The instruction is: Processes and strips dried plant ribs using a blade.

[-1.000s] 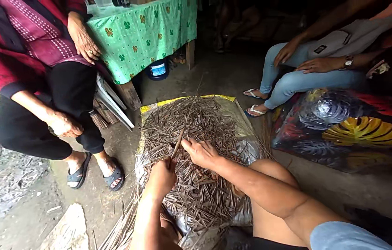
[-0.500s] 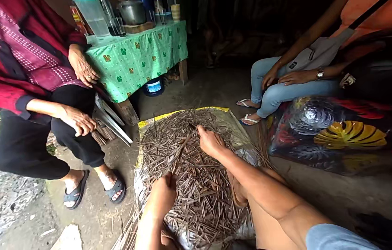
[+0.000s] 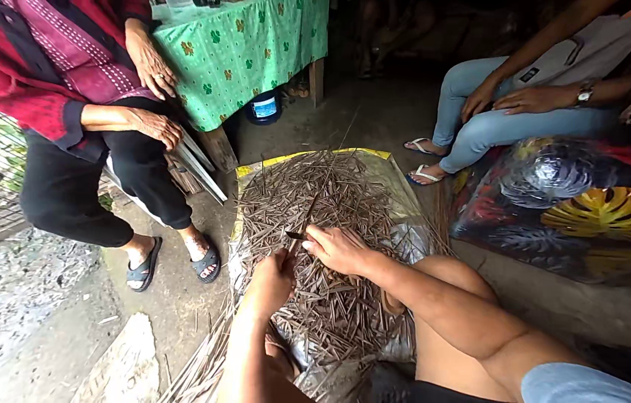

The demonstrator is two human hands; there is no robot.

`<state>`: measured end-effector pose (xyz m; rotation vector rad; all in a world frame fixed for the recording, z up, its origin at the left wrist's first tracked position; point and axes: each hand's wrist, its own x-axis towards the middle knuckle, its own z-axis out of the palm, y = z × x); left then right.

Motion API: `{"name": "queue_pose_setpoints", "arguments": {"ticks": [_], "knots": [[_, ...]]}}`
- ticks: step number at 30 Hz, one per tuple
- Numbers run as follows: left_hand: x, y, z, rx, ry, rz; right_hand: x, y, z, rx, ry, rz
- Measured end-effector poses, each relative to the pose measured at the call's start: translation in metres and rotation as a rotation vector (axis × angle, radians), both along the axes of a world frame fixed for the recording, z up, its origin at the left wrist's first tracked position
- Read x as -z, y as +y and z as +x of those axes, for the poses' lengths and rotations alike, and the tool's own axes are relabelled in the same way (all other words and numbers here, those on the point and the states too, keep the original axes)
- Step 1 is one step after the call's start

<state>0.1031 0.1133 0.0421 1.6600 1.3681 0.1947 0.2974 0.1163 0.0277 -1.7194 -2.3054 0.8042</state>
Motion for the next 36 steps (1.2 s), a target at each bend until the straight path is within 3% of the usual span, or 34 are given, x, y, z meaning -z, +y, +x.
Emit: {"name": "queue_pose_setpoints", "arguments": {"ticks": [4, 7, 14, 18, 21, 24, 27, 30, 32, 36], "knots": [[0.006, 0.0, -0.001, -0.014, -0.004, 0.106, -0.003, -0.012, -0.01, -0.073, 0.053, -0.028], [0.006, 0.0, 0.0, -0.002, 0.024, 0.131, -0.001, -0.01, -0.011, -0.047, -0.034, 0.011], [0.003, -0.004, -0.01, 0.029, 0.103, 0.166, 0.004, 0.034, 0.042, 0.442, -0.118, 0.112], [0.002, -0.004, -0.007, 0.013, 0.155, 0.19, -0.005, 0.009, 0.012, 0.207, 0.071, 0.01], [-0.001, -0.007, -0.001, 0.01, 0.176, 0.229, 0.002, -0.001, -0.004, 0.034, 0.014, -0.028], [-0.003, -0.008, 0.002, 0.007, 0.207, 0.255, 0.01, 0.014, 0.005, 0.106, -0.103, 0.056], [-0.004, -0.009, -0.002, 0.028, 0.201, 0.235, 0.015, 0.034, 0.024, 0.337, -0.163, 0.046], [-0.006, -0.011, -0.008, 0.03, 0.189, 0.225, 0.016, 0.042, 0.045, 0.526, -0.127, 0.172], [-0.006, -0.01, -0.009, 0.015, 0.194, 0.219, 0.005, 0.036, 0.038, 0.494, -0.049, 0.155], [-0.006, -0.009, -0.005, 0.01, 0.217, 0.24, 0.003, 0.008, 0.002, 0.196, 0.078, -0.045]]}}
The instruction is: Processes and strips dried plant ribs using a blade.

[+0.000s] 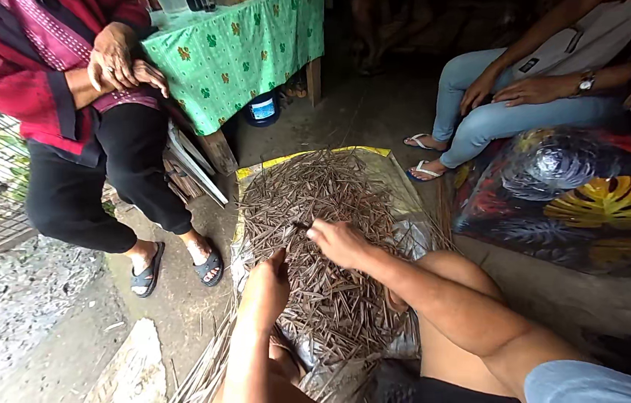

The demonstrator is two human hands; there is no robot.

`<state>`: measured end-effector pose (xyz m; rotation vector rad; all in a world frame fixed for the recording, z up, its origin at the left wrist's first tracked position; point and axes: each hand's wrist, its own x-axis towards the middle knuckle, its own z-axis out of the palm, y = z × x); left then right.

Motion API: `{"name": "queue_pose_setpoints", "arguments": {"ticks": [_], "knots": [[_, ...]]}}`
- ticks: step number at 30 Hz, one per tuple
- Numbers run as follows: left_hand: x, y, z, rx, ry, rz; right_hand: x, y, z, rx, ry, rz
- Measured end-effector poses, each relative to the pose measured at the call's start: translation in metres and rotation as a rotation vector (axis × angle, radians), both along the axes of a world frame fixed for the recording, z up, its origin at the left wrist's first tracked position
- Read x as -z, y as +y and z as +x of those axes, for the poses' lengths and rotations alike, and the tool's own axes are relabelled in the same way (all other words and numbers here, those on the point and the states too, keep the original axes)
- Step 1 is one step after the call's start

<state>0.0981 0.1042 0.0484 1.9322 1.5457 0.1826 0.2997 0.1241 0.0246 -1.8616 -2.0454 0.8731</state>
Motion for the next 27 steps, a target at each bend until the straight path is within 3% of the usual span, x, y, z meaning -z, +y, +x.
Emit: {"name": "queue_pose_setpoints", "arguments": {"ticks": [3, 9, 11, 15, 17, 20, 27], "knots": [[-0.002, -0.002, 0.002, 0.0, 0.053, 0.03, 0.001, -0.001, -0.004, -0.058, -0.068, -0.036], [-0.001, -0.006, -0.007, 0.02, 0.076, 0.112, 0.013, 0.042, 0.054, 0.372, -0.181, -0.003], [-0.001, -0.005, -0.009, 0.019, 0.073, 0.123, 0.007, 0.042, 0.059, 0.421, -0.13, 0.037], [0.0, -0.004, -0.006, 0.005, 0.059, 0.115, 0.003, 0.015, 0.023, 0.208, 0.109, 0.006], [0.0, -0.003, -0.003, 0.002, 0.056, 0.13, 0.002, 0.005, 0.01, 0.093, 0.109, -0.075], [-0.001, -0.004, 0.001, -0.017, 0.08, 0.144, 0.002, 0.01, 0.011, 0.078, 0.005, -0.062], [0.004, -0.004, -0.011, 0.0, -0.004, 0.185, 0.016, 0.054, 0.068, 0.472, 0.049, 0.011]]}}
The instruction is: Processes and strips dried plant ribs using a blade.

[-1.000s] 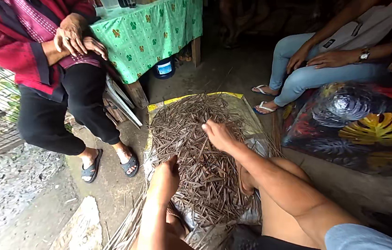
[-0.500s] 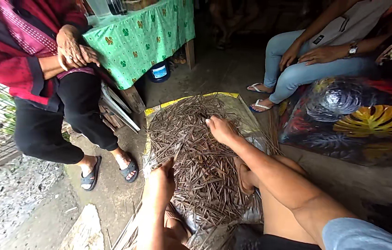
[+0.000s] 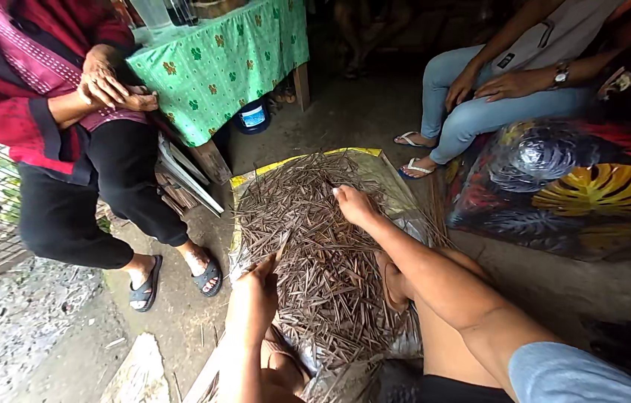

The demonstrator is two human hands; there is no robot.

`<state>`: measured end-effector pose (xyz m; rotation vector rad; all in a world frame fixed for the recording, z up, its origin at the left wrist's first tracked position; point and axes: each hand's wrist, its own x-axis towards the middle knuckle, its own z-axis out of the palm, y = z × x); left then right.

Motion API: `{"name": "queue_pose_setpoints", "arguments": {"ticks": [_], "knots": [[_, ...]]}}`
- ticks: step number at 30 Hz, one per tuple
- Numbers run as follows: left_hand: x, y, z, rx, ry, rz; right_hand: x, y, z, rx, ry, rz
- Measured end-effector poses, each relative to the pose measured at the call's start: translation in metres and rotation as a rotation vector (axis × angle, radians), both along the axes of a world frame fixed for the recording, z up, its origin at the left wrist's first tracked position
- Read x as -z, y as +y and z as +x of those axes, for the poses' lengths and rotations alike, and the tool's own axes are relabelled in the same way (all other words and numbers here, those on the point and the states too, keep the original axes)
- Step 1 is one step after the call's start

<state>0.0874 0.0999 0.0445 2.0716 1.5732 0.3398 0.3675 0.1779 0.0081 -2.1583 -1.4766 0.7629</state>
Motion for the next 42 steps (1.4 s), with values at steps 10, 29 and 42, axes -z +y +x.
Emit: {"name": "queue_pose_setpoints", "arguments": {"ticks": [10, 29, 42], "knots": [[0.004, 0.006, -0.004, 0.044, -0.208, -0.272, -0.001, -0.037, -0.047, -0.231, 0.146, 0.152], [-0.001, 0.009, 0.004, 0.061, -0.173, -0.434, -0.006, -0.019, -0.041, 0.031, 0.909, -0.007], [0.003, 0.015, 0.016, -0.052, -0.132, -0.399, -0.011, -0.063, -0.075, -0.722, -0.172, 0.118]]}}
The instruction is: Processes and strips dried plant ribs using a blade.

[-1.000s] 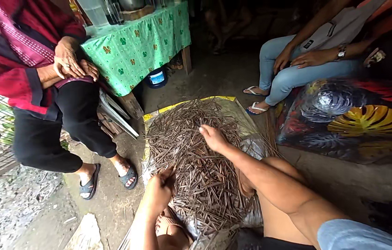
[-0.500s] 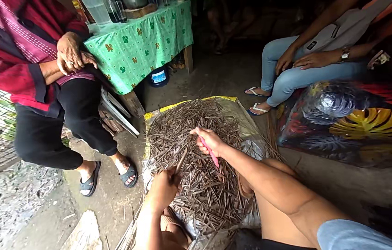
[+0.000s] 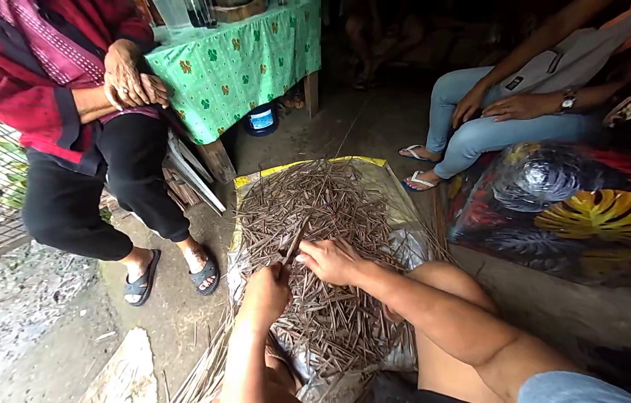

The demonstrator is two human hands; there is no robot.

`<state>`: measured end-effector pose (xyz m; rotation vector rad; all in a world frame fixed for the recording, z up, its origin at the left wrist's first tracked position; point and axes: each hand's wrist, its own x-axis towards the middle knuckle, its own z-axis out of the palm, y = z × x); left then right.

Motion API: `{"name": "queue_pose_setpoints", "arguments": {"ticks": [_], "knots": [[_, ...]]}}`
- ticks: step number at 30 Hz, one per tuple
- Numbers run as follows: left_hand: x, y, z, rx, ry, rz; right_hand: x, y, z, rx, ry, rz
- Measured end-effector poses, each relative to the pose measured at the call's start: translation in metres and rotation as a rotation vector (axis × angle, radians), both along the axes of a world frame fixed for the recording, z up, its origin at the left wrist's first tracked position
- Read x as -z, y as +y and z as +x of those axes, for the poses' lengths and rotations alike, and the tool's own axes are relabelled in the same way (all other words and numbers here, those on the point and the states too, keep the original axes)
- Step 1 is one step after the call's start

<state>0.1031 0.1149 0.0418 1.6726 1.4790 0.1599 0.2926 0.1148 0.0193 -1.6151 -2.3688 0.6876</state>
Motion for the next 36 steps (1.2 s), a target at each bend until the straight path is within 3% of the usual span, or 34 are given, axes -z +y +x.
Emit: {"name": "queue_pose_setpoints", "arguments": {"ticks": [4, 10, 12, 14, 17, 19, 22, 27, 29, 31, 34, 36], "knots": [[0.002, 0.002, 0.006, 0.031, 0.067, 0.059, -0.002, 0.013, 0.006, 0.151, -0.073, -0.027], [0.001, -0.002, -0.005, 0.099, 0.087, 0.061, -0.011, 0.04, 0.047, 0.591, -0.056, -0.05], [0.002, -0.002, -0.007, 0.102, 0.109, 0.064, -0.013, 0.032, 0.041, 0.516, 0.162, -0.078], [0.001, -0.002, -0.004, 0.094, 0.131, 0.069, -0.011, 0.014, 0.021, 0.309, 0.329, -0.18], [0.001, -0.002, 0.002, 0.067, 0.133, 0.095, -0.006, -0.008, -0.007, 0.068, 0.342, -0.219], [-0.001, -0.001, 0.003, 0.064, 0.128, 0.118, -0.004, -0.003, -0.008, 0.016, 0.235, -0.155], [0.0, -0.004, 0.006, 0.086, 0.136, 0.107, 0.003, 0.008, 0.002, 0.091, 0.097, -0.131], [0.001, -0.005, -0.004, 0.085, 0.129, 0.134, 0.007, 0.038, 0.038, 0.518, -0.011, -0.046], [0.001, -0.004, -0.008, 0.066, 0.12, 0.146, 0.001, 0.045, 0.049, 0.635, 0.121, -0.042], [0.001, -0.003, -0.009, 0.065, 0.118, 0.13, -0.002, 0.046, 0.046, 0.665, 0.402, -0.12], [0.004, -0.003, -0.005, 0.085, 0.124, 0.106, 0.001, 0.034, 0.022, 0.558, 0.856, -0.493], [0.008, -0.004, -0.003, 0.095, 0.09, 0.103, 0.004, 0.028, 0.012, 0.55, 0.99, -0.659]]}}
